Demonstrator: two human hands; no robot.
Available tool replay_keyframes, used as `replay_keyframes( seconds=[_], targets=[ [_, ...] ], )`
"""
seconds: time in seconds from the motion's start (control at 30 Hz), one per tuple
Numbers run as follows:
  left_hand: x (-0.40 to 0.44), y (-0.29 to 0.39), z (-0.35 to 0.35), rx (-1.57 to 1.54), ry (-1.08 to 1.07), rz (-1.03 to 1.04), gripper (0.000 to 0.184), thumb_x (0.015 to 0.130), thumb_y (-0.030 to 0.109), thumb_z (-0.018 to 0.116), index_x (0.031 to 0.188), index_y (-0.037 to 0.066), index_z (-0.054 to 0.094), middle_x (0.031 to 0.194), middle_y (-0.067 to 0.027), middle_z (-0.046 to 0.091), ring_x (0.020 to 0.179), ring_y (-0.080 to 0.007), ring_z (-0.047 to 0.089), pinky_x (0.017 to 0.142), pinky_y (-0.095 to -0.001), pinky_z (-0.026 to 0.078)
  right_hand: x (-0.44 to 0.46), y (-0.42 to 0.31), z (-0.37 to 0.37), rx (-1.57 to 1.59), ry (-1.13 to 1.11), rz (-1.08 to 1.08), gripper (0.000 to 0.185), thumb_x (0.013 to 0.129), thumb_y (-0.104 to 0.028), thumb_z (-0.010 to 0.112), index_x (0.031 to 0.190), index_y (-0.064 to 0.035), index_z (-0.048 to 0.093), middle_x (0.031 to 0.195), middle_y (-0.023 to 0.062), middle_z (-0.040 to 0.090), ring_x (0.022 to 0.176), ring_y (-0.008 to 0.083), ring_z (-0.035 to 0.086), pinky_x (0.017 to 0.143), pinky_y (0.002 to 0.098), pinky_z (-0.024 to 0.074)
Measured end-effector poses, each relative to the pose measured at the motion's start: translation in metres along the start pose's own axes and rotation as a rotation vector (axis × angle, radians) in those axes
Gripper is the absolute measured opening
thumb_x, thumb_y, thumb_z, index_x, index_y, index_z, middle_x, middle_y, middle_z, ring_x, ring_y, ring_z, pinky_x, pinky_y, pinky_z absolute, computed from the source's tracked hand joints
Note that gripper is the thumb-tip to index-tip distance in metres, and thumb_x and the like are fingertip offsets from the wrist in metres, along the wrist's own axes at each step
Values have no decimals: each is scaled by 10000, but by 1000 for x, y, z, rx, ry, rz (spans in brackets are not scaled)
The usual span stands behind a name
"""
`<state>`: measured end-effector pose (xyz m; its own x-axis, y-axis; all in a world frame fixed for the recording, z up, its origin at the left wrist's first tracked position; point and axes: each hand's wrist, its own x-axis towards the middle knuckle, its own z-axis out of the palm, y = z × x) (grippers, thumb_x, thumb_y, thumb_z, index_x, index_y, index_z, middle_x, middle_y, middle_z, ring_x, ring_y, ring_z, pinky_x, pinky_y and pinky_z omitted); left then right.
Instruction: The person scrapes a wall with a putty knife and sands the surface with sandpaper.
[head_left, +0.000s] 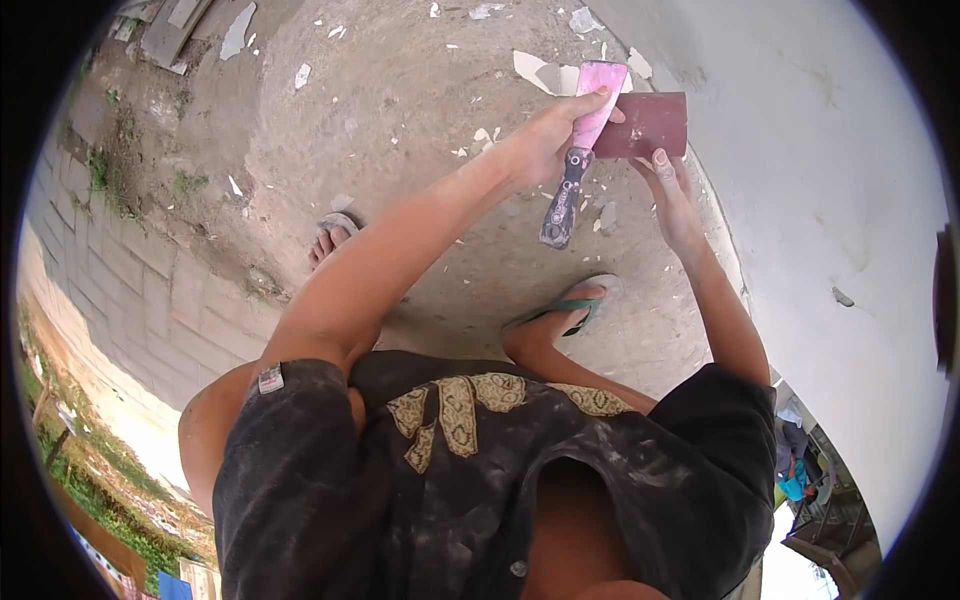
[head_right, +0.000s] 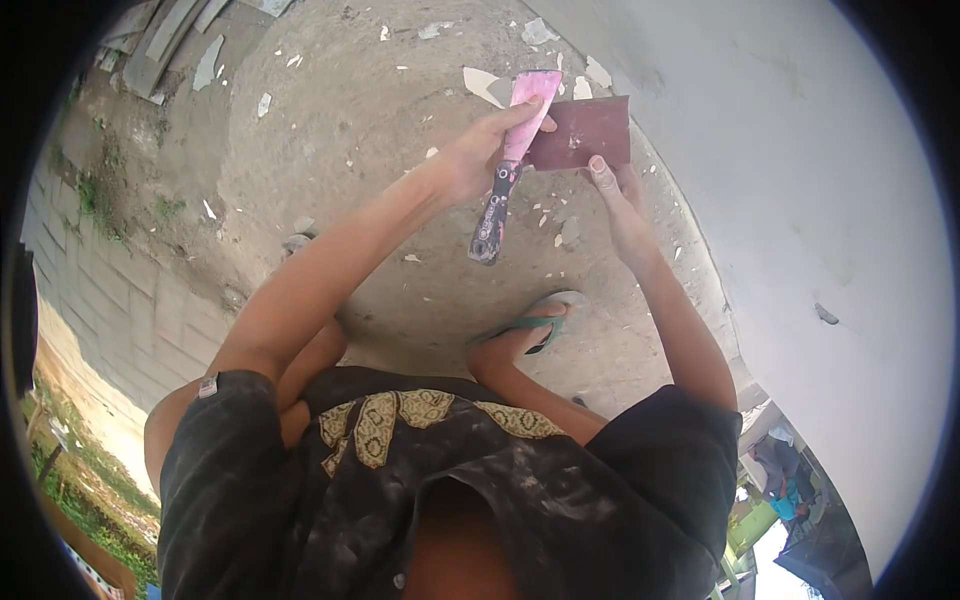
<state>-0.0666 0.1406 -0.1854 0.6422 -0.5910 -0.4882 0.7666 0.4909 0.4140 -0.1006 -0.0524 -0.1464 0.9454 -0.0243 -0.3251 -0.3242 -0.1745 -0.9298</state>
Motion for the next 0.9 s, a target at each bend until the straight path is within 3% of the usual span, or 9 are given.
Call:
replay_keyframes(
  seconds=[0.23,0.3,0.4,0.47,0.53,0.63,0.7,0.83,0.9],
  targets=[
    [-8,-26,1,-229,-18,-27,392,914,482,541,929,99,620,923,-28,609,835,-158,547,748,-288,415,13,-3,31,-34,2,-21,452,910,-246,636,1247,12,477,1192,125,556,1108,163,518,921,329,430],
    [-9,-36,-4,-234,3,-49,413,914,492,537,982,91,610,989,-34,617,903,-169,552,797,-299,420,17,-4,44,32,83,-9,436,930,-248,603,1255,16,482,1216,129,540,1125,162,505,917,326,432],
    [-15,-33,-18,-141,69,-71,470,918,506,521,1096,74,573,1090,-44,605,974,-179,542,847,-313,416,32,-26,39,-79,-64,-23,475,949,-247,565,1324,16,436,1306,140,486,1196,185,460,956,312,406],
    [-25,-10,-35,24,98,-47,591,922,532,492,1252,41,492,1216,-63,558,1040,-165,512,892,-326,400,58,-44,18,-448,-149,-280,529,927,-178,565,1384,7,375,1390,108,443,1266,245,433,1029,330,367],
    [-49,35,-54,250,154,-31,630,929,535,474,1298,25,452,1251,-76,538,1048,-150,505,913,-309,393,78,-83,1,-1156,-278,-798,600,886,-172,583,1415,-19,343,1446,63,397,1318,255,392,1099,361,319],
    [-110,115,-76,609,246,91,645,932,534,469,1316,17,437,1243,-96,559,1077,-140,497,946,-283,381,125,-100,-27,-1836,-430,-1251,648,844,-199,597,1419,-42,343,1470,12,365,1338,218,357,1135,359,283],
    [-168,156,-91,822,321,190,593,954,511,431,1333,56,450,1230,-83,579,1067,-131,521,961,-282,377,152,-93,-31,-2015,-414,-1167,663,849,-246,590,1425,-45,330,1493,13,325,1357,171,318,1147,326,258],
    [-270,159,-122,673,691,335,447,994,416,404,1310,112,488,1195,-47,595,1031,-123,546,961,-292,379,163,-68,-37,-2237,-437,-1092,671,873,-299,557,1434,-34,301,1526,17,257,1389,137,243,1161,288,215],
    [-296,128,-134,437,769,379,376,1013,359,383,1187,78,561,1126,-60,622,993,-114,564,921,-286,426,149,-35,-71,-2294,-572,-1000,676,884,-319,540,1435,-19,288,1530,29,245,1395,141,232,1164,294,208]
  ],
)
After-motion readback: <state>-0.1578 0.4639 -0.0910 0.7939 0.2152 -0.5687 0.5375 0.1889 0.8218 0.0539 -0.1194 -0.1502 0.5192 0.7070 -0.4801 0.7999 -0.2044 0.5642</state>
